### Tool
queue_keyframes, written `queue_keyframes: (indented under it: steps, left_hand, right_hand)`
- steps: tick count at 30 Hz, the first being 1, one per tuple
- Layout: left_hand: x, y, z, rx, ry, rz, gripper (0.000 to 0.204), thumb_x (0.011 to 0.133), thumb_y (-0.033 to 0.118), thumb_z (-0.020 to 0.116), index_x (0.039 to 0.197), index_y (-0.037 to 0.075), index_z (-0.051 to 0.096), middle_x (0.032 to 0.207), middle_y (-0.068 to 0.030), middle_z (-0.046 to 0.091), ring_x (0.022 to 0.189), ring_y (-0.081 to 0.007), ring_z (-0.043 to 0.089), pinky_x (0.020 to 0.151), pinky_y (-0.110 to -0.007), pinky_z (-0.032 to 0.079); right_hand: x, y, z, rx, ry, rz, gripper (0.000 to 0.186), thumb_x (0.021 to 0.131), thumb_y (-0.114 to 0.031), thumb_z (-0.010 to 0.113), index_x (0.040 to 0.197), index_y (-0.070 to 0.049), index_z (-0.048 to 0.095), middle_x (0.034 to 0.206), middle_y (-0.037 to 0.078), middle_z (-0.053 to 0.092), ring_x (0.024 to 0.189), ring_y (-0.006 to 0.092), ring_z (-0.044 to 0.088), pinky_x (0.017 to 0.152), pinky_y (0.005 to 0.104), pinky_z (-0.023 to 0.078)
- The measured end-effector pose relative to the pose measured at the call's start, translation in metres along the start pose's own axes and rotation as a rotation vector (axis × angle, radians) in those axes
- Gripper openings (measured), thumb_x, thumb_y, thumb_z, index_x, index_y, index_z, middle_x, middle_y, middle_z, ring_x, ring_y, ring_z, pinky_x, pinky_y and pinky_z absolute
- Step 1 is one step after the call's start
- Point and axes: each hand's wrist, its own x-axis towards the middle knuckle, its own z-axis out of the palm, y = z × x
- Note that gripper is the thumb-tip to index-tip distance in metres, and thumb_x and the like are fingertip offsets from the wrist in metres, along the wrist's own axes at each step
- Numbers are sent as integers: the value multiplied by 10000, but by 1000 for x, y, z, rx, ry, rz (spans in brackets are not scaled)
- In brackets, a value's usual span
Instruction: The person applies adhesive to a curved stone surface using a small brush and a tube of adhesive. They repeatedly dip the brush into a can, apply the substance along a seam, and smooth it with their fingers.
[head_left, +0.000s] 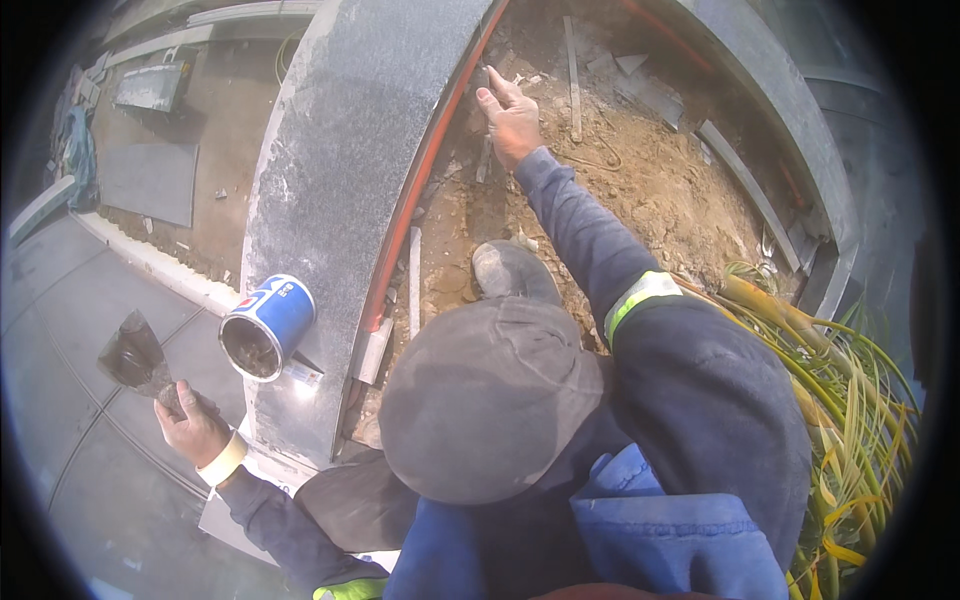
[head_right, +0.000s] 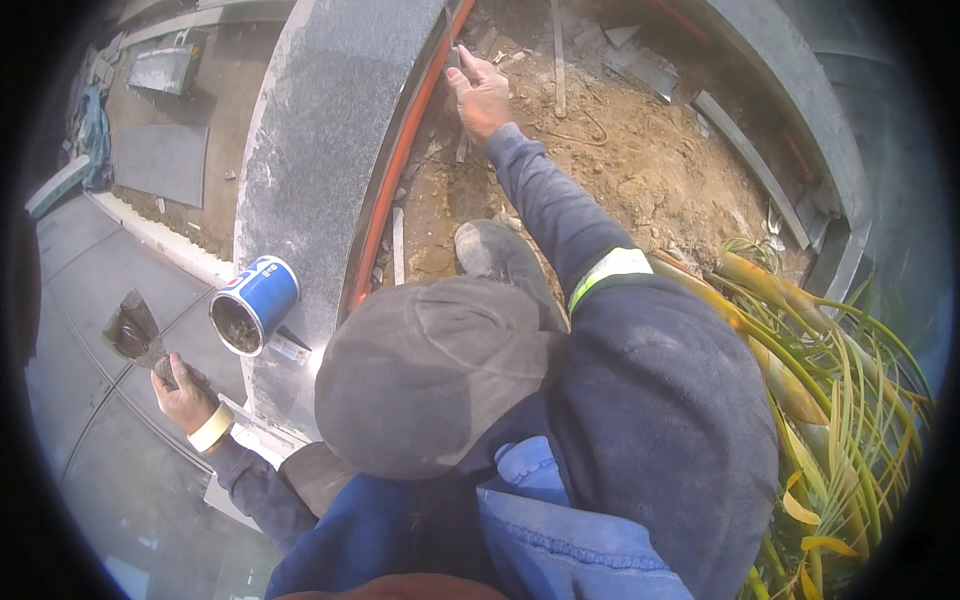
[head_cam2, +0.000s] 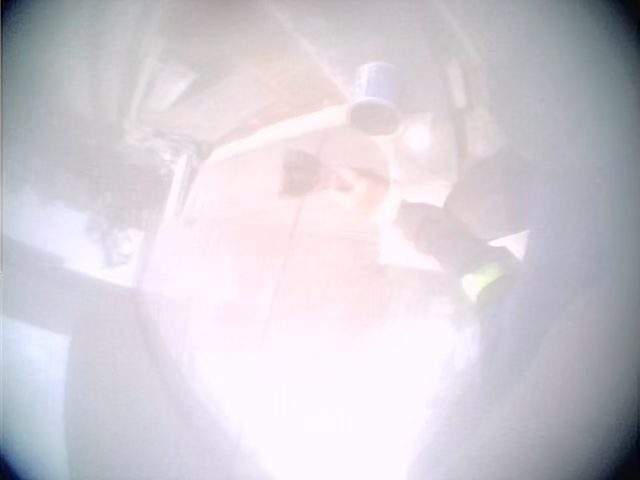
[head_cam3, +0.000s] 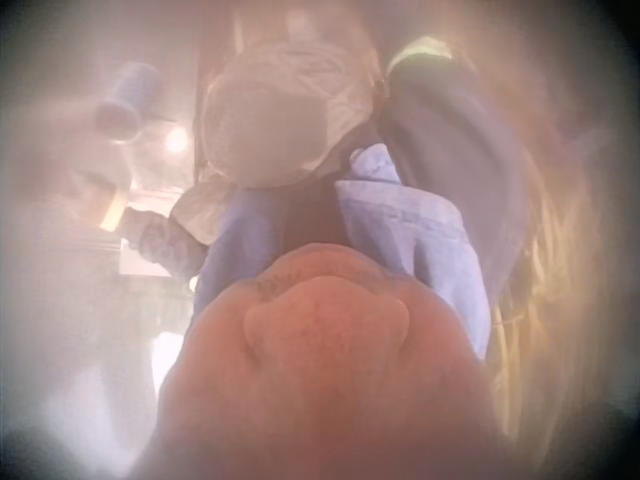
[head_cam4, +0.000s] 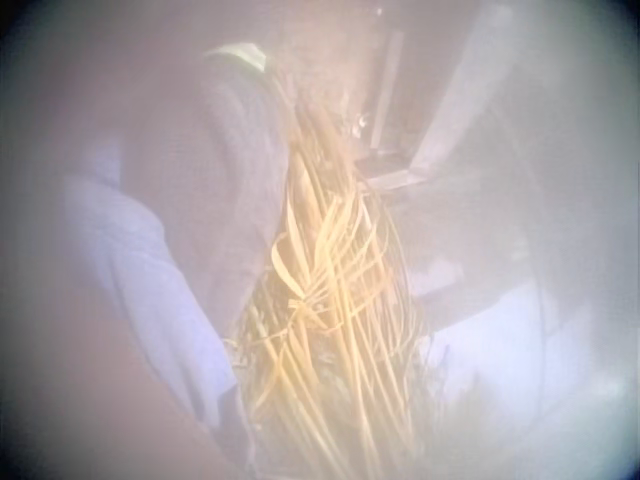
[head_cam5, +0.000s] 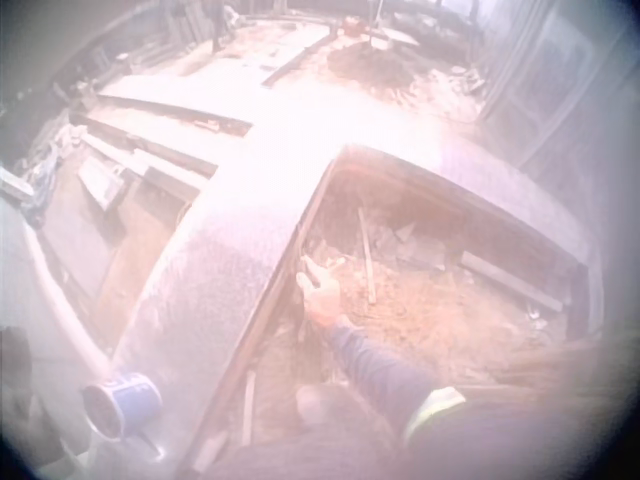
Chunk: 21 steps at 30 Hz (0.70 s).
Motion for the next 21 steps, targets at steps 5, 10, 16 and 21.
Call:
queue_keyframes:
  steps: [5,10,16,21]
  left_hand:
    - [0,7,-1,45,22,-16,238,1002,241,676,1028,23,584,670,-1,537,531,-88,496,475,-254,380]
    - [6,1,3,52,4,36,250,1004,251,672,1036,20,583,671,-1,534,531,-87,492,475,-252,381]
    - [-3,9,-7,4,20,-22,260,1008,258,665,1049,17,577,668,5,518,527,-88,476,473,-254,368]
    - [-2,-5,-13,7,25,-17,259,1009,244,661,1073,10,568,668,0,508,534,-89,472,477,-259,364]
  right_hand:
    - [-49,1,9,-102,-40,-10,474,976,-118,684,1432,-49,575,1344,117,646,1225,195,605,1050,320,469]
    - [-83,2,3,-219,-147,-53,452,957,-95,682,1399,-51,602,1269,139,660,1144,188,627,1015,312,476]
    - [-48,2,-56,-179,-49,-121,379,1035,-149,610,1395,-30,608,1203,52,669,948,115,627,860,277,528]
    - [66,-46,-93,50,74,112,397,1051,-232,606,1411,-63,606,1142,38,702,923,99,641,714,266,529]
